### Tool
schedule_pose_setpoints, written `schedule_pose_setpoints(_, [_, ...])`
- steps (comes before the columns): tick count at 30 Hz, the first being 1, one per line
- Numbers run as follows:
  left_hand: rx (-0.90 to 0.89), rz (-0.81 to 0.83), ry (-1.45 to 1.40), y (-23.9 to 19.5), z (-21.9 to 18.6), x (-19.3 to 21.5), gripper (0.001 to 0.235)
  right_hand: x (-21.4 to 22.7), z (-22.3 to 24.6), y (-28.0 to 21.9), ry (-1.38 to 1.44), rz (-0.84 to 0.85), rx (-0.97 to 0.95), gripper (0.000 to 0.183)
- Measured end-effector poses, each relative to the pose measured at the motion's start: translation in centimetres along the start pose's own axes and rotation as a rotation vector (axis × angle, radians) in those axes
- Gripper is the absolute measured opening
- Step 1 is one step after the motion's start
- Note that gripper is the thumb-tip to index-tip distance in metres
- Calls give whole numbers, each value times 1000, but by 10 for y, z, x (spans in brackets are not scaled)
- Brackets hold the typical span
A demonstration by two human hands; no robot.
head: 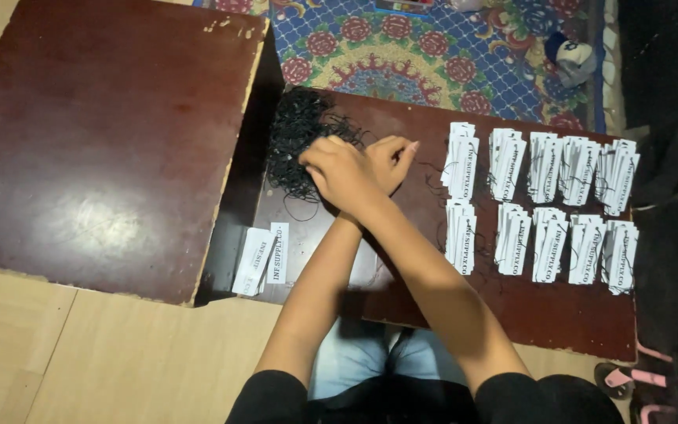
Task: The person sits on the floor and repeatedly picks up small white tags and black strings, threading the string through the tag and placing the finished unit into a growing pile. The process is repeated continuously throughout the clip.
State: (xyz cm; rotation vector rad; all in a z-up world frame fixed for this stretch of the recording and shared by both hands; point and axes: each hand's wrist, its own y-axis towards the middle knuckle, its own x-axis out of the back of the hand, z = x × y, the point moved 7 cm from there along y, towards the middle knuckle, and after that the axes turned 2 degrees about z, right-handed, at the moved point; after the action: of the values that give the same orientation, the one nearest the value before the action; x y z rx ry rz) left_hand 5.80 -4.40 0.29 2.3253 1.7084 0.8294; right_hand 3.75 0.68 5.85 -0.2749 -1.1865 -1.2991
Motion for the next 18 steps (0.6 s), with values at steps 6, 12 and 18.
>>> schedule_pose_setpoints(6, [-51,-9,-44,0,10,-6,13,-38,-6,34,-102,72,0,8])
schedule_pose_setpoints(12, [-12,53,2,1,2,-3,19,-44,-17,33,-200,139,-86,23])
schedule_pose_setpoints(18, [23,-11,-55,2,17,-11,22,-14,-29,21,90,21,-136,16])
